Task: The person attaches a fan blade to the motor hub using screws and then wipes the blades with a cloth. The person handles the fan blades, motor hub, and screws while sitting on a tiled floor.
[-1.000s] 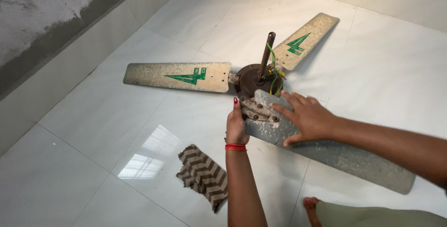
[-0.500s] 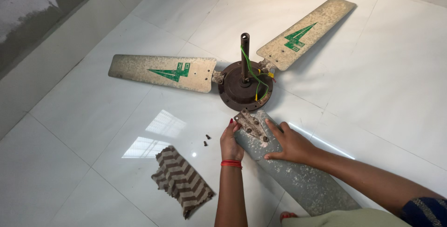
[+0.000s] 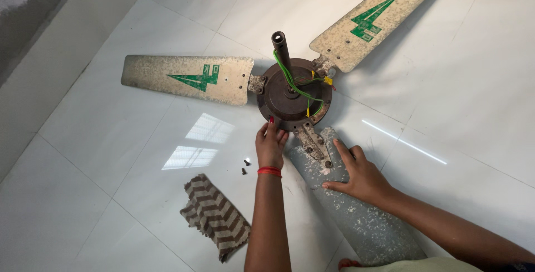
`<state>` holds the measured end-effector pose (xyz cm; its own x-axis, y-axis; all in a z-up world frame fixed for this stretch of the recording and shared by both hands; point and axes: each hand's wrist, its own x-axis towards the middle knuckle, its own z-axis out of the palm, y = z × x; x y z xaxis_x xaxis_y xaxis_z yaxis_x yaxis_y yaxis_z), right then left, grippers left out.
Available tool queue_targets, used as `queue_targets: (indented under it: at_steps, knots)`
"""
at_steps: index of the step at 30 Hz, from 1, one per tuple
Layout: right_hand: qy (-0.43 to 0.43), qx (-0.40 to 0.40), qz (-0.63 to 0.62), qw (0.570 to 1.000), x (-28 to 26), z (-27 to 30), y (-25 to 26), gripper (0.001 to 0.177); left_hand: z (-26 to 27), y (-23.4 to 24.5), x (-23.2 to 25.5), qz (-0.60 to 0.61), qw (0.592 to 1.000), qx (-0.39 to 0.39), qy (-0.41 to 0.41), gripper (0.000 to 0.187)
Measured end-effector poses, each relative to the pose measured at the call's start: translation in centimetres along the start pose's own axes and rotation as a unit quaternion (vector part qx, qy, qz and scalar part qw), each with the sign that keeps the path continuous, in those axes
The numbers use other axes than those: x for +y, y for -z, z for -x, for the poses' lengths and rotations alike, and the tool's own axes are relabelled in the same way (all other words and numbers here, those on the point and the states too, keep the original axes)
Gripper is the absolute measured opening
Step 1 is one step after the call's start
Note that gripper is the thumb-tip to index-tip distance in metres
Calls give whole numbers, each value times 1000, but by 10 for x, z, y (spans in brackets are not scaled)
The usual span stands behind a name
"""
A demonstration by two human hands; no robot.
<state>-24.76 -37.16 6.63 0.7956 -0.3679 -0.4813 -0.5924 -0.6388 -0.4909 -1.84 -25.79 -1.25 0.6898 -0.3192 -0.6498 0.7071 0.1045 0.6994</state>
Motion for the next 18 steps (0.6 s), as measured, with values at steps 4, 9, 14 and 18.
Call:
queue_targets:
  at_steps: [4, 9, 14, 18]
  knots:
    - [4, 8, -19, 1000, 6, -3, -4, 136, -22, 5, 3, -32, 998, -54, 13, 41]
    - [-9, 12, -34, 999, 11, -7, -5, 135, -22, 7, -11, -5, 997, -76, -4, 34]
    - [-28, 25, -28, 999, 17, -6, -1, 134, -5, -2, -25, 37, 997, -67, 16, 30]
    - [-24, 55, -21, 998, 27, -5, -5, 132, 9, -10, -39, 59, 997, -55, 11, 33]
